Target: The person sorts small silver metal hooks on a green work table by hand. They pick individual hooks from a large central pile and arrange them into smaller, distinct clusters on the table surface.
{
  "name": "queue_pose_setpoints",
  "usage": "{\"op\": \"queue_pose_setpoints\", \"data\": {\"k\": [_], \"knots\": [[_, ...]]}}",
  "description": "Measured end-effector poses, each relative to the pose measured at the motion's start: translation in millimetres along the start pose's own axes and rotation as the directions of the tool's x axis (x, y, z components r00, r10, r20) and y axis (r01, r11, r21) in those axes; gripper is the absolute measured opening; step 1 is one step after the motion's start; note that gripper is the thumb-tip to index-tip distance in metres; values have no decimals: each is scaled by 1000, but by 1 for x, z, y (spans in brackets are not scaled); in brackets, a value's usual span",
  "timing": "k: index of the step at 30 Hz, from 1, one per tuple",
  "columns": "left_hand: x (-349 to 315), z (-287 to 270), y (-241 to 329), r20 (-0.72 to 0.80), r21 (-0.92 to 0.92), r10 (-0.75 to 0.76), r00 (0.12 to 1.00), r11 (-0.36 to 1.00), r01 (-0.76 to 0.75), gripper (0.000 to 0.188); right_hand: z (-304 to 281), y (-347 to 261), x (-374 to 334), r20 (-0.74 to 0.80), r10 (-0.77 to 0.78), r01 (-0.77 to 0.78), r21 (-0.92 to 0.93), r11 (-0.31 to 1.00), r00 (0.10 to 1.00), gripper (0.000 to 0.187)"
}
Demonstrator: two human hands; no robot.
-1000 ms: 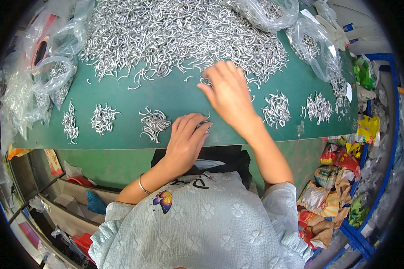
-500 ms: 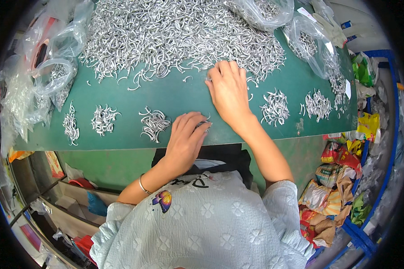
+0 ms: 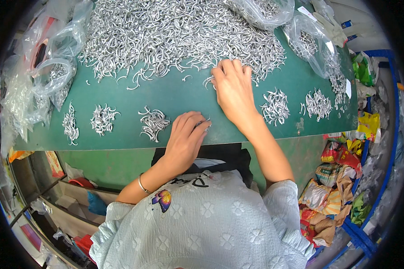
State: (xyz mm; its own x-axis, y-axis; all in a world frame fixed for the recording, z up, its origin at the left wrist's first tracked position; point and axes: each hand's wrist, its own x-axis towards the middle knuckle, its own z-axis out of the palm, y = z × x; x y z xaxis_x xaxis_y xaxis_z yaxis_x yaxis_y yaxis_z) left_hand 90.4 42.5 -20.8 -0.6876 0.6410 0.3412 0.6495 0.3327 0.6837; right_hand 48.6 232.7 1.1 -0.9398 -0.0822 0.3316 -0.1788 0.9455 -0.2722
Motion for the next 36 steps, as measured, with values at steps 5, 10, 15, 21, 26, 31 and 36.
{"op": "queue_pose_setpoints", "data": {"k": [5,10,15,21,26,31,36], "knots": [[1,0,0,-3,-4,-6,1000,1000,6,36,-10,6,8,58,-16,15,23,1000,998,10],[-2,2,-1,-24,-36,-10,1000,999,9,38,-31,-2,-7,52,-29,17,215,976,998,11],[1,1,4,-94,-5,-49,994,999,49,46,-34,-10,-26,222,-83,15,289,957,972,16],[4,-1,3,109,109,21,994,994,-33,44,-1,6,6,62,-86,77,127,989,994,19],[2,-1,0,81,24,21,996,999,-23,44,-13,10,10,78,-10,-13,296,955,997,9],[1,3,-2,-1,-65,-1,1000,998,1,44,-27,-5,-12,203,130,-226,579,784,971,7],[-1,3,0,-68,-3,9,998,1000,-9,45,-20,-12,-13,275,98,-238,538,809,956,5]]}}
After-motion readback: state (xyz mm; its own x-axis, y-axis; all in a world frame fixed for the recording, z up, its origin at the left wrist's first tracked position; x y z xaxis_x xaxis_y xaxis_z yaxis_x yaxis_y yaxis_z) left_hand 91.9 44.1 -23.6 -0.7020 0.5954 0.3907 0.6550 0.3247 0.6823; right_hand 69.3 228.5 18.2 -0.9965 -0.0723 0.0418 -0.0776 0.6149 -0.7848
